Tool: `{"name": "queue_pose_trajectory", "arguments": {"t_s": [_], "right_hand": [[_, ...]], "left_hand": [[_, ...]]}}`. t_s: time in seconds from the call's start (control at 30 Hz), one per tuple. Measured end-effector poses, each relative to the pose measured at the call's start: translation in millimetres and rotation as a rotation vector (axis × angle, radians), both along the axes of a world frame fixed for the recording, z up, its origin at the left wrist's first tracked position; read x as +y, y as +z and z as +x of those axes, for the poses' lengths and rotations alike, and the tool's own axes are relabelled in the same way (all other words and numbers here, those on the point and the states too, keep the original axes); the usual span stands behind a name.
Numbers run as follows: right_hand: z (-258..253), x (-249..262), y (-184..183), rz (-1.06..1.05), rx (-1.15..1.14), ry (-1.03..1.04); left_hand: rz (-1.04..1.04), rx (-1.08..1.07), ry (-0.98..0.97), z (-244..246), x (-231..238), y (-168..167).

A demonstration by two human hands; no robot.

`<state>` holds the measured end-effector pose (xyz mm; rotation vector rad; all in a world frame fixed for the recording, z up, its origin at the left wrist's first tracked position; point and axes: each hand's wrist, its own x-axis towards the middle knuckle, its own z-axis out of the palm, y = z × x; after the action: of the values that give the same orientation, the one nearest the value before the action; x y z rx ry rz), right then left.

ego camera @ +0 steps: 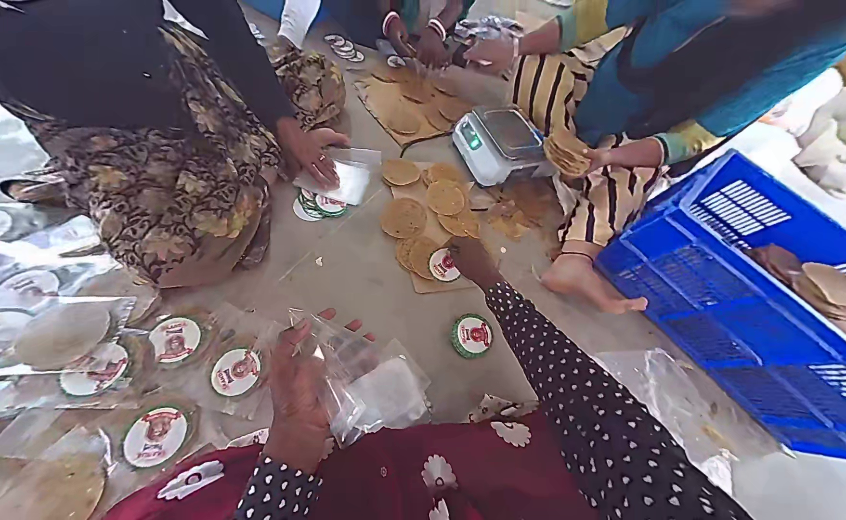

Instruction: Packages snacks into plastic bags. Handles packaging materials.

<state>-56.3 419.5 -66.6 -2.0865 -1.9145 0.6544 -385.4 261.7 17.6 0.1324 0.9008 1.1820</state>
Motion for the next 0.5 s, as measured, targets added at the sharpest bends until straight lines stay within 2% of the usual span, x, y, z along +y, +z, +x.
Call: {"name": "queue_pose_trajectory", "arguments": {"t_s": [0.17, 0.27, 0.4, 0.5], "right_hand": [[-22.3, 54.1, -23.8, -0.063, -0.012, 0.046], [-26.3, 72.3, -33.7, -0.167, -0.154, 0.108], [-32.3, 71.2, -40.2, -0.122, -0.264, 0.160], [-41.4, 62.5, -36.3, -0.178, -0.318, 0.130]], "left_hand": [[0.000, -0.010, -0.029, 0.8, 5.6, -4.8], [0.000, -0.048, -0.052, 0.6, 6.8, -9.7], [0.003, -0.081, -0.071, -0.3, 5.5, -14.5], [0.004, -0.076, -0.065, -0.1, 5.4, -12.8]]}}
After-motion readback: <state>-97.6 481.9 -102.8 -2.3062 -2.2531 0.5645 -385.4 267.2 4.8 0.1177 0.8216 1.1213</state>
